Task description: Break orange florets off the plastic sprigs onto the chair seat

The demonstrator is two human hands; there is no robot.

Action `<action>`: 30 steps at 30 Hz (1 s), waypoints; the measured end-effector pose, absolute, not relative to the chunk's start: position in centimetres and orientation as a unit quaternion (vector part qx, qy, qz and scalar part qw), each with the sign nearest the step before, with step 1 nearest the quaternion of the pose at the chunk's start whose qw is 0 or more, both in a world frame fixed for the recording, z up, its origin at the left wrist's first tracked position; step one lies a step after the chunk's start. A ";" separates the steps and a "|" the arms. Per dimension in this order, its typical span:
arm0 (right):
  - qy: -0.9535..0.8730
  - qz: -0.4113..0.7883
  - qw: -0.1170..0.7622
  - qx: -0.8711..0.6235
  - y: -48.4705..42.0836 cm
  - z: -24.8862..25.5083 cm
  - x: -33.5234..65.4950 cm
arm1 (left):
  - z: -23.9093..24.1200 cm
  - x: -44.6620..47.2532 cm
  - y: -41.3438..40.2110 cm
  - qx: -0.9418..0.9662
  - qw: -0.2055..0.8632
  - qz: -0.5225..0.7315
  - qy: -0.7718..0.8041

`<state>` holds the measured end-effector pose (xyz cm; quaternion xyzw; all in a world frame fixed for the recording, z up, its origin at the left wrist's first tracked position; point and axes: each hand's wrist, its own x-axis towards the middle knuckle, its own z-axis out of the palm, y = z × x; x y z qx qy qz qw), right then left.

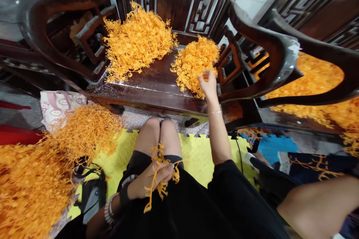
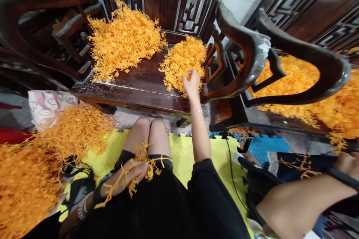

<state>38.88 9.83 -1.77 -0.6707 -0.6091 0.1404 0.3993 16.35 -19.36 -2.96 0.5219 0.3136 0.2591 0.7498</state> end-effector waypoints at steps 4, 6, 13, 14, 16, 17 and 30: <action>-0.605 0.035 0.349 -0.714 9.9 -3.2 38.6 | -3.1 16.4 -19.3 0.492 0.742 0.256 0.377; -0.631 0.073 0.457 -0.623 5.9 -3.0 37.2 | -3.2 16.3 -19.2 0.479 0.726 0.287 0.401; -0.659 0.700 0.242 -0.134 -10.8 -1.5 34.2 | -2.8 16.0 -18.5 0.471 0.652 0.372 0.462; -0.631 0.726 0.233 -0.142 -12.0 -1.6 34.1 | -2.7 16.0 -18.4 0.498 0.645 0.357 0.456; -0.603 0.710 0.261 -0.255 -13.7 -1.9 33.7 | -2.9 16.2 -18.3 0.527 0.647 0.342 0.432; -0.591 0.689 0.286 -0.307 -14.1 -2.1 33.4 | -3.1 16.2 -18.4 0.535 0.647 0.341 0.423; -0.556 0.656 0.339 -0.380 -16.0 -2.5 31.1 | -6.3 16.6 -18.9 0.417 0.699 0.355 0.460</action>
